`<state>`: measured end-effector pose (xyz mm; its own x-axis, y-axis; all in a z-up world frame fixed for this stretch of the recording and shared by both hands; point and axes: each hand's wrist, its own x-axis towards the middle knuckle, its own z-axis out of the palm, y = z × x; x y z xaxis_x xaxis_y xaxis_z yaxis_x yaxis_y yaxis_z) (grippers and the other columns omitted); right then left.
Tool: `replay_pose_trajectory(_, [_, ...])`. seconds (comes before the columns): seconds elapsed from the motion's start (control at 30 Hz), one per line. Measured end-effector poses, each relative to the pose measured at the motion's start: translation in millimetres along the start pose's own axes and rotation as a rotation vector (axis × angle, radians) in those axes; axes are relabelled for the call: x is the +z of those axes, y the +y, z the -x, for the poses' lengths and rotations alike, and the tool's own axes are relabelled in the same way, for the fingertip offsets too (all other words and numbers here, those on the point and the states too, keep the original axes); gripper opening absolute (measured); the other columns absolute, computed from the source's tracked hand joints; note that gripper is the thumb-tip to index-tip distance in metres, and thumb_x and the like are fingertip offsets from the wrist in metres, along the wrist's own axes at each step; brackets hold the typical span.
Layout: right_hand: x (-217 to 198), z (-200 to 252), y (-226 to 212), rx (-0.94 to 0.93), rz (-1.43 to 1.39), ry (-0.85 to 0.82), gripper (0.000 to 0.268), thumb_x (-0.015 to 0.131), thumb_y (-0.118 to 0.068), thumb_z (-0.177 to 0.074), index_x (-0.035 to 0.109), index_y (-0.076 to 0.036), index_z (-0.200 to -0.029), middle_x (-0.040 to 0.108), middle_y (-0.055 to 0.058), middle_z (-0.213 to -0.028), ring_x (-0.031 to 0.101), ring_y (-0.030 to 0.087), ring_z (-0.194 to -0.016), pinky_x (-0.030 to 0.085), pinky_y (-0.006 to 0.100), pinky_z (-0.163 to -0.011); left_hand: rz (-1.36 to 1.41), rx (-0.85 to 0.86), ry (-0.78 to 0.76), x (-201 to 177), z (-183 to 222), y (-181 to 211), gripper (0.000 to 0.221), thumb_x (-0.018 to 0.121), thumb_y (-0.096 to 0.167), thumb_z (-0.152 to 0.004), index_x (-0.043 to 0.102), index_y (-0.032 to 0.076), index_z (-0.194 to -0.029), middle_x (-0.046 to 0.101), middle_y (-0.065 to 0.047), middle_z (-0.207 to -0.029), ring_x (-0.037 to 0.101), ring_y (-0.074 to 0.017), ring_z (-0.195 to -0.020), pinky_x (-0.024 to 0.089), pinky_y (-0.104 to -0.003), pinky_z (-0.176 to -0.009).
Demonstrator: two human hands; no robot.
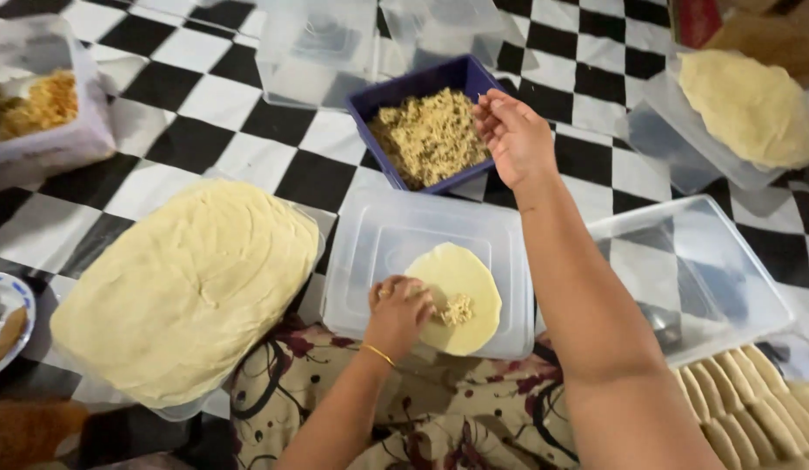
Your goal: Assembling risoles by placing savory filling onto thin dough sheets and rolling them into cylinders.
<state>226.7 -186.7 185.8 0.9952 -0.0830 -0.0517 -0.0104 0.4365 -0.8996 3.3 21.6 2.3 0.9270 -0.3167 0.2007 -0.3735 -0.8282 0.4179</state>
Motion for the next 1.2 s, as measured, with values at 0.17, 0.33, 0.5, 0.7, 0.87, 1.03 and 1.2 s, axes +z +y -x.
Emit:
replay_pose_trajectory(0.17, [-24,112,23,0.095,0.245,-0.052,0.012,0.061,-0.018,-0.101,0.070,-0.011,-0.102,0.075,0.005,-0.098,0.072,0.015,-0.087,0.055,0.022,-0.071,-0.008,0.000,0.095,24,-4,-18,0.023,0.063,0.046,-0.093,0.073,0.040,-0.112,0.063,0.008,-0.117,0.059,-0.0251,-0.115,0.033,-0.058,-0.107])
replay_pose_trajectory(0.33, [-92,198,73,0.072,1.054,-0.259,0.021,0.080,-0.023,-0.089,0.080,-0.018,-0.110,0.080,0.003,-0.102,0.068,0.014,-0.084,0.054,0.027,-0.072,-0.053,0.034,0.125,14,1,-6,0.018,0.068,0.043,-0.089,0.076,0.039,-0.104,0.064,0.008,-0.100,0.058,-0.0202,-0.106,0.035,-0.051,-0.104])
replay_pose_trajectory(0.5, [-104,219,89,-0.226,1.442,-0.624,0.058,0.076,-0.019,-0.082,0.062,-0.012,-0.138,0.061,0.007,-0.142,0.058,0.034,-0.122,0.051,0.045,-0.098,-0.054,0.113,0.068,-1,-1,14,0.032,0.070,0.053,-0.084,0.076,0.030,-0.106,0.067,0.004,-0.100,0.057,-0.0213,-0.105,0.038,-0.047,-0.099])
replay_pose_trajectory(0.7, [-109,213,114,-0.303,1.640,-0.693,0.038,0.068,-0.020,-0.082,0.068,-0.012,-0.119,0.061,0.005,-0.124,0.056,0.029,-0.119,0.049,0.043,-0.096,-0.129,0.156,0.133,22,-1,18,0.019,0.072,0.044,-0.084,0.077,0.031,-0.098,0.063,0.002,-0.092,0.057,-0.0236,-0.098,0.042,-0.048,-0.094])
replay_pose_trajectory(0.87, [-104,222,108,-0.222,1.551,-0.678,0.031,0.065,-0.016,-0.087,0.071,-0.007,-0.116,0.066,0.009,-0.116,0.063,0.033,-0.110,0.053,0.043,-0.093,-0.060,0.133,0.043,0,1,21,0.024,0.064,0.048,-0.089,0.078,0.031,-0.097,0.065,0.004,-0.094,0.055,-0.0214,-0.102,0.039,-0.047,-0.098])
replay_pose_trajectory(1.03, [-110,217,115,-0.129,1.532,-0.562,0.018,0.067,-0.022,-0.094,0.074,-0.018,-0.110,0.070,-0.002,-0.111,0.070,0.024,-0.104,0.057,0.036,-0.088,-0.013,0.086,0.039,13,-4,13,0.028,0.060,0.048,-0.094,0.079,0.029,-0.091,0.064,0.003,-0.097,0.053,-0.0226,-0.108,0.035,-0.049,-0.102])
replay_pose_trajectory(1.2, [-98,204,107,-0.105,1.284,-0.522,0.024,0.071,-0.015,-0.084,0.076,-0.018,-0.107,0.072,0.002,-0.112,0.070,0.025,-0.105,0.060,0.037,-0.084,0.077,0.047,0.009,24,-11,5,0.025,0.071,0.045,-0.081,0.073,0.034,-0.104,0.060,0.006,-0.107,0.052,-0.0228,-0.114,0.037,-0.053,-0.105])
